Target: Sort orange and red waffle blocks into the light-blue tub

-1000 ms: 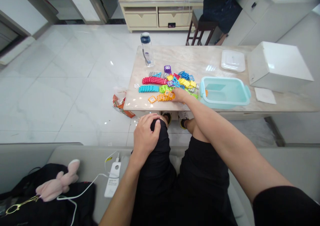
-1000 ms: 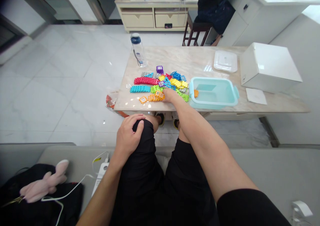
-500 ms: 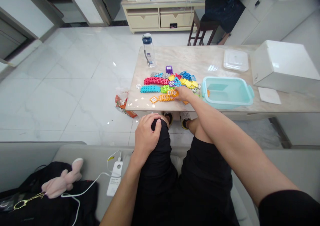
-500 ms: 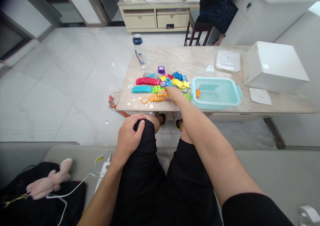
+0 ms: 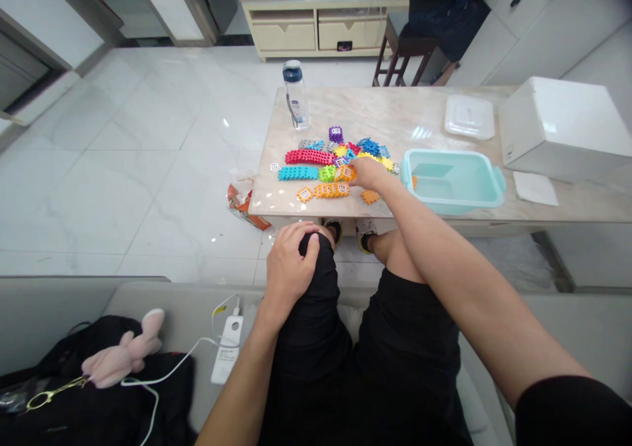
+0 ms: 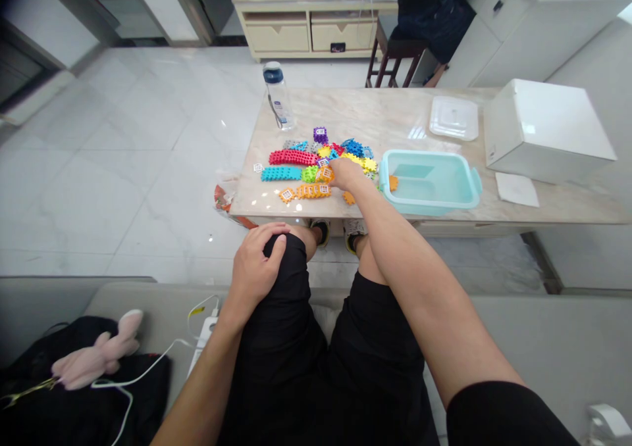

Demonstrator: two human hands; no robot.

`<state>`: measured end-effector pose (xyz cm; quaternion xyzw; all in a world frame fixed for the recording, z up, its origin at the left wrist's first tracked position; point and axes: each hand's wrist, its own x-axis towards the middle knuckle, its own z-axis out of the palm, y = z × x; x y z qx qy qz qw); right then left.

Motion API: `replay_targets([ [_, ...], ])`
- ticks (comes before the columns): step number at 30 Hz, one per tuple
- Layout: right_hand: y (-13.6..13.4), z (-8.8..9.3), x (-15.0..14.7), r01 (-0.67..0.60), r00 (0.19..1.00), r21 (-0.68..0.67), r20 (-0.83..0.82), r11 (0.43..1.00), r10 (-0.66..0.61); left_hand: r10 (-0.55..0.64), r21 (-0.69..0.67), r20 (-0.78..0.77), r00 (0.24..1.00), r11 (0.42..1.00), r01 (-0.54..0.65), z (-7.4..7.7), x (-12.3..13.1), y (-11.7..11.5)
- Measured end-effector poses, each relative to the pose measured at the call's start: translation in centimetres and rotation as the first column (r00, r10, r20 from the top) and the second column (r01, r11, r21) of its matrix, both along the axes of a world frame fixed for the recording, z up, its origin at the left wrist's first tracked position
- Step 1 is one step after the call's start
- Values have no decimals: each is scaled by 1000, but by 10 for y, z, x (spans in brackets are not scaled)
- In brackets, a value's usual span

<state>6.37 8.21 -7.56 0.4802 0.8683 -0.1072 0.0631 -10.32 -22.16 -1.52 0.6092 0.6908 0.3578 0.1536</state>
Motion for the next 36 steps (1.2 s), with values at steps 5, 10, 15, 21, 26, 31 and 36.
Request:
replay_targets([
  [5, -4, 6, 2, -38, 997, -89, 56, 995, 44, -1, 1, 1, 1000, 1000, 1, 0, -1, 0],
  [10, -4, 6, 4, -38, 999, -95, 16, 995, 40, 6, 0, -1, 1000, 1000, -6, 1, -1, 0],
  [15, -3, 3, 11, -71, 997, -125, -11, 990, 70, 8, -2, -4, 1000, 1000, -8, 1, -1, 0],
  [21, -10, 6, 11, -22, 999, -108, -45, 994, 17, -12, -6, -48, 999, 1000, 12, 2, -6, 4],
  [26, -13, 10, 11, 41, 985, -55, -165, 998, -49, -21, -5, -94, 995, 1000, 20, 5, -12, 8],
  [31, -17, 6, 27, 69, 969, -7, -237, 998, -68, -7, 0, -109, 994, 1000, 7, 5, -8, 8],
  [36, -17, 2, 42, 61, 965, 16, -258, 998, -55, 16, 8, -117, 993, 1000, -15, 6, 2, 10],
])
